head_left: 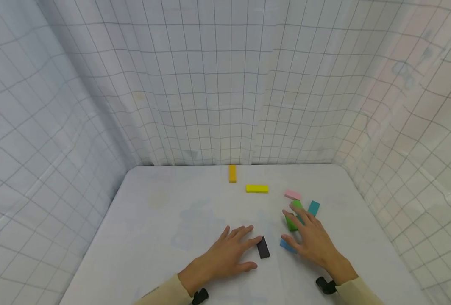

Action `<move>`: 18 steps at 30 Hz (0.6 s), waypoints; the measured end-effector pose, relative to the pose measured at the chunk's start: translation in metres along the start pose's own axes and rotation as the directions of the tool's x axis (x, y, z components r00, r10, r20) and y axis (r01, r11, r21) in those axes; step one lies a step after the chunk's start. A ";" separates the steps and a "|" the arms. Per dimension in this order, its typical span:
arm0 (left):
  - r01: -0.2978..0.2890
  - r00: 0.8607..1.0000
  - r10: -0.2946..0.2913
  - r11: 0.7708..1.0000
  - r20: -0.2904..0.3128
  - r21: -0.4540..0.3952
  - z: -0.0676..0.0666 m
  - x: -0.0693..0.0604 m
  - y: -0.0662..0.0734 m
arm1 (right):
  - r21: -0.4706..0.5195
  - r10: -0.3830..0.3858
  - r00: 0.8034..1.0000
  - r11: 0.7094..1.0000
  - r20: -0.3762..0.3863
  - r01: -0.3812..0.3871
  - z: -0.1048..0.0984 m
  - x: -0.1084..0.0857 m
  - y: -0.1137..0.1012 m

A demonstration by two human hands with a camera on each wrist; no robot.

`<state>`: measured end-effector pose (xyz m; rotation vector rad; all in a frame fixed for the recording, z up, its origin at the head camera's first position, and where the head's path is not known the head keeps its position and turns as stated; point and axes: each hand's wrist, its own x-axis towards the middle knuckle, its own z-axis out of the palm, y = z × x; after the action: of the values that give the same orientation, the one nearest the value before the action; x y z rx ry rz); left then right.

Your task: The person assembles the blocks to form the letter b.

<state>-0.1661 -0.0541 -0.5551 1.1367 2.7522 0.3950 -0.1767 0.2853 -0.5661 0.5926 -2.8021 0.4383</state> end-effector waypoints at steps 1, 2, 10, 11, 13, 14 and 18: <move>-0.011 1.000 0.011 1.000 -0.002 0.006 0.000 0.000 0.001 | 0.000 0.001 1.000 1.000 0.001 -0.001 0.000 0.000 0.000; -0.020 1.000 0.020 1.000 -0.005 0.014 0.001 0.000 0.002 | -0.001 0.003 1.000 1.000 0.001 -0.003 0.001 -0.001 0.000; -0.069 0.996 0.073 0.994 -0.043 0.088 0.007 0.002 0.007 | -0.002 0.006 1.000 1.000 -0.007 -0.006 0.002 -0.004 0.000; -0.070 0.996 0.075 0.993 -0.046 0.094 0.007 0.002 0.007 | 0.001 0.003 1.000 1.000 -0.010 -0.003 0.002 -0.004 0.000; -0.068 0.996 0.073 0.992 -0.048 0.105 0.006 0.002 0.007 | 0.002 0.000 1.000 1.000 -0.012 0.000 0.004 -0.004 0.000; -0.065 0.996 0.071 0.992 -0.049 0.107 0.006 0.002 0.007 | 0.003 -0.001 1.000 1.000 -0.013 0.001 0.004 -0.004 -0.001; -0.063 0.996 0.070 0.992 -0.059 0.111 0.004 0.003 0.007 | 0.006 0.004 1.000 1.000 -0.014 -0.004 0.006 -0.005 -0.002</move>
<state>-0.1629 -0.0464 -0.5571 1.2657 2.8271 0.2965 -0.1727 0.2836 -0.5722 0.5829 -2.7901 0.4505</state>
